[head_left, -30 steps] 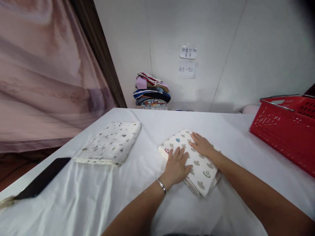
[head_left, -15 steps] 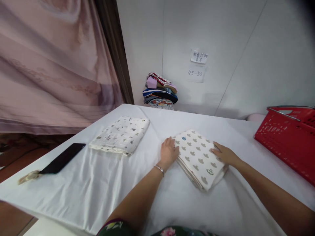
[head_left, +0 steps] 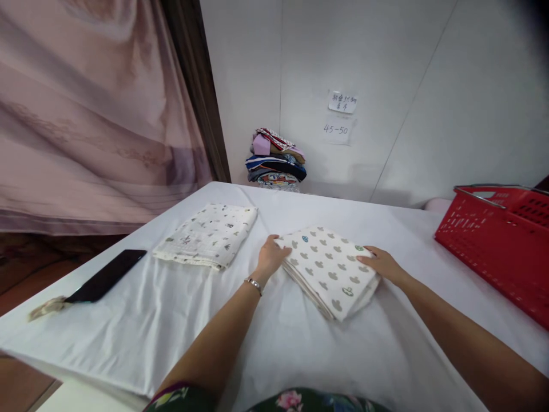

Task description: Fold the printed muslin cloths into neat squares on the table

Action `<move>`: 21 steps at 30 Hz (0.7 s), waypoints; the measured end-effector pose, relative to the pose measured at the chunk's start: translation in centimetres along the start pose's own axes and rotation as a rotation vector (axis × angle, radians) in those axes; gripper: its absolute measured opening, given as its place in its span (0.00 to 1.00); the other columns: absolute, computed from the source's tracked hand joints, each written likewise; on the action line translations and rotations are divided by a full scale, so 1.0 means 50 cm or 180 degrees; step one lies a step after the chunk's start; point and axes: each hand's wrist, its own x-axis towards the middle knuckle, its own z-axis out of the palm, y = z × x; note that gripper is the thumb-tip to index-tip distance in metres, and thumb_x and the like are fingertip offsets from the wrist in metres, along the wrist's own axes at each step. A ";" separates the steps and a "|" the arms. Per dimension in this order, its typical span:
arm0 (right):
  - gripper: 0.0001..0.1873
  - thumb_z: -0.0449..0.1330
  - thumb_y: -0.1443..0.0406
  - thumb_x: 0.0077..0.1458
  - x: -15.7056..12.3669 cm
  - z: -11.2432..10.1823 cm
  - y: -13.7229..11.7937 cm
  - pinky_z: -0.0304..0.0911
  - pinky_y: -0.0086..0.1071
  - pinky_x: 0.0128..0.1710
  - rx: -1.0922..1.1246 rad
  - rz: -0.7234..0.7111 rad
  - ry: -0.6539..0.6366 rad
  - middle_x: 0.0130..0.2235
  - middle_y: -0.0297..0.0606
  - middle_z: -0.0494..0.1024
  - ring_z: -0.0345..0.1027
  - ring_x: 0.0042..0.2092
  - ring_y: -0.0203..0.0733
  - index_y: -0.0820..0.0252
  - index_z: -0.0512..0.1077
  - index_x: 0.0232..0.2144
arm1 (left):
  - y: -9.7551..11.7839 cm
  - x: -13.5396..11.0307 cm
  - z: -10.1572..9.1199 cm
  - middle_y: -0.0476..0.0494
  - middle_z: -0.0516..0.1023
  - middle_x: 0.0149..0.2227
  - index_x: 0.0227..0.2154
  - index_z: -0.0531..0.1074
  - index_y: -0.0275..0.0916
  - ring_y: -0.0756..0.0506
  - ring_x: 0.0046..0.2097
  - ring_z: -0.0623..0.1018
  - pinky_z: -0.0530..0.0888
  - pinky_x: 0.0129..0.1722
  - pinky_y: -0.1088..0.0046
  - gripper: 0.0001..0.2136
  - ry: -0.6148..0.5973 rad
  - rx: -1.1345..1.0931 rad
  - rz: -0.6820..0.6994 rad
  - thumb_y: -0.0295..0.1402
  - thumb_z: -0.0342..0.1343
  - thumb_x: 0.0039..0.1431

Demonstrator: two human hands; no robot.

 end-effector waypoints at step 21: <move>0.29 0.43 0.50 0.60 -0.106 0.134 -0.153 0.39 0.48 0.61 -0.1181 -0.2293 -0.0243 0.63 0.39 0.53 0.42 0.64 0.47 0.55 0.56 0.60 | -0.047 -0.124 0.029 0.41 0.63 0.59 0.55 0.61 0.40 0.41 0.62 0.57 0.49 0.62 0.53 0.20 -0.0130 0.1759 0.2549 0.41 0.44 0.63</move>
